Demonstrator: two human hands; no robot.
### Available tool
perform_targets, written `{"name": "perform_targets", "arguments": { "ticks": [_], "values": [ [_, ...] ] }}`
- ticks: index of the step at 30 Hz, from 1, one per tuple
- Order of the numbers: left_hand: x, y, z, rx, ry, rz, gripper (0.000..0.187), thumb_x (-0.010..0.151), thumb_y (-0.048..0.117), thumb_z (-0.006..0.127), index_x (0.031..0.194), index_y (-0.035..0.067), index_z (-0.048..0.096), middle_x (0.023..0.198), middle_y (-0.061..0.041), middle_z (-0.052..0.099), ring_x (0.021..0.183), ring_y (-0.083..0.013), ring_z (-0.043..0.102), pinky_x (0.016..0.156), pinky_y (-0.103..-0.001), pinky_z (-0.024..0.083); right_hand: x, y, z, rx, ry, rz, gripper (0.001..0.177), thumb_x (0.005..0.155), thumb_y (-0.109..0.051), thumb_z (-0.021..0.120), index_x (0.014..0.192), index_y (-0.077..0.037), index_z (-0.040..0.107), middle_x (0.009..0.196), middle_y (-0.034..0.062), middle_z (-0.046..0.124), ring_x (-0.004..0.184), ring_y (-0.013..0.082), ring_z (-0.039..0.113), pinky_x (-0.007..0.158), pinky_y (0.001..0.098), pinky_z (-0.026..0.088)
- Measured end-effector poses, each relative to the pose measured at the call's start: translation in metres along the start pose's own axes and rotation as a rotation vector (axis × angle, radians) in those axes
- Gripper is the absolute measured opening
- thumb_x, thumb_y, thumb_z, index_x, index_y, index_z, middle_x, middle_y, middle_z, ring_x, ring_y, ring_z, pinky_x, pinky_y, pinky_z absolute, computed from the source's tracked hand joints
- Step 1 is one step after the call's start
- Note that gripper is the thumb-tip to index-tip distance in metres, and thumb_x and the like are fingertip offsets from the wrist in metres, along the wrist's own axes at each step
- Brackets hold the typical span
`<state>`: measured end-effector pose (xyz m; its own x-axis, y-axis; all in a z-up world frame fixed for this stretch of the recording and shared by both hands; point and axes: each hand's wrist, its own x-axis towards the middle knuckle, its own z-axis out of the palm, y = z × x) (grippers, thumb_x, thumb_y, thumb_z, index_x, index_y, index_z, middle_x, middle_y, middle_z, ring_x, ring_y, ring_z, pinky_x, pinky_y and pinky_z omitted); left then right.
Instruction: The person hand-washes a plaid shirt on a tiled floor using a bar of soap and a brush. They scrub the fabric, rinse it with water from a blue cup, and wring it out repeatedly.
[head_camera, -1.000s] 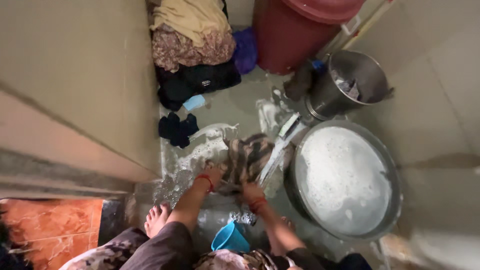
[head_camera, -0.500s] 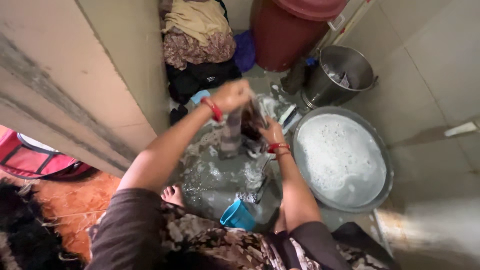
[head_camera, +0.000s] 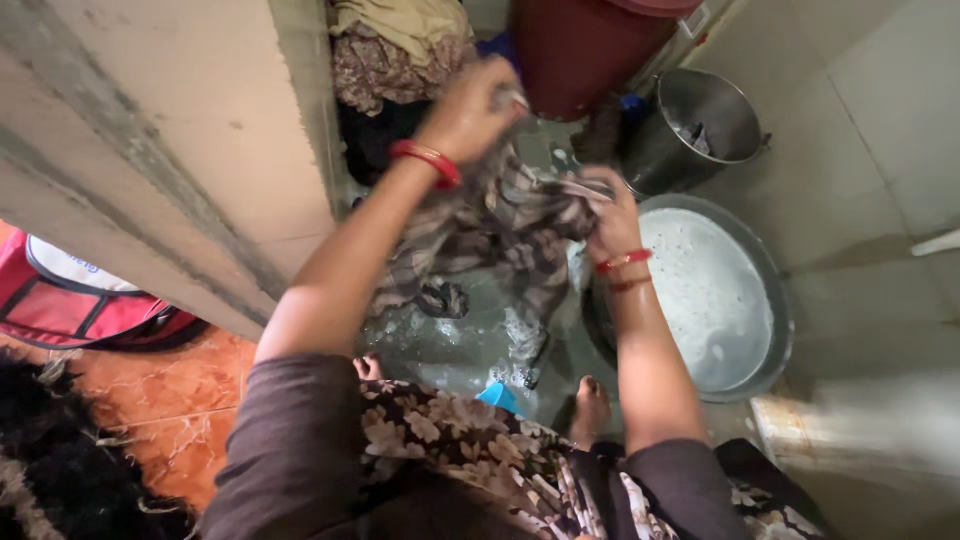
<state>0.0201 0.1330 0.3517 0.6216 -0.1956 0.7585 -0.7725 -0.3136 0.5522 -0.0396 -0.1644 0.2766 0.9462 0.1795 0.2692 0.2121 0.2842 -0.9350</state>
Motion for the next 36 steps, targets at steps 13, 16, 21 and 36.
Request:
{"name": "perform_targets", "arguments": {
  "ticks": [13,16,21,36],
  "values": [
    [-0.043,-0.026,0.047,-0.281,-0.318,-0.134,0.043,0.091,0.030,0.076,0.117,-0.001,0.062,0.097,-0.020,0.070,0.088,-0.0277,0.070,0.080,-0.042,0.054,0.076,-0.211,0.086,-0.525,0.011,-0.140,0.037,0.081,0.006,0.053,0.114,-0.006,0.067,0.094,0.0060,0.073,0.073,0.0122,0.066,0.062,0.0232,0.051],
    [-0.062,-0.073,0.090,0.123,-0.417,-0.103,0.031,0.104,0.030,0.077,0.105,0.001,0.066,0.100,-0.020,0.069,0.093,-0.0384,0.068,0.084,-0.045,0.050,0.086,-0.245,0.059,-0.346,0.069,-0.246,0.008,0.095,-0.002,0.062,0.100,-0.009,0.061,0.082,0.0023,0.060,0.066,0.0122,0.054,0.059,0.0265,0.041],
    [-0.050,-0.097,0.084,-0.723,0.155,-0.148,0.020,0.097,0.009,0.067,0.116,0.008,0.059,0.105,-0.005,0.063,0.098,-0.0159,0.066,0.090,-0.035,0.055,0.008,-0.109,-0.083,-0.501,0.325,-0.153,0.015,0.096,-0.019,0.057,0.105,-0.010,0.064,0.092,0.0074,0.063,0.075,0.0230,0.057,0.066,0.0345,0.044],
    [-0.220,-0.055,0.192,-0.414,-0.617,-0.450,0.086,0.077,0.040,0.091,0.140,0.003,0.047,0.130,-0.017,0.061,0.122,-0.0328,0.061,0.102,-0.039,0.049,-0.302,0.209,-0.114,-1.264,0.954,0.751,0.061,0.097,-0.062,0.044,0.121,-0.013,0.072,0.117,0.0215,0.071,0.102,0.0497,0.064,0.089,0.0536,0.050]
  ]
}}
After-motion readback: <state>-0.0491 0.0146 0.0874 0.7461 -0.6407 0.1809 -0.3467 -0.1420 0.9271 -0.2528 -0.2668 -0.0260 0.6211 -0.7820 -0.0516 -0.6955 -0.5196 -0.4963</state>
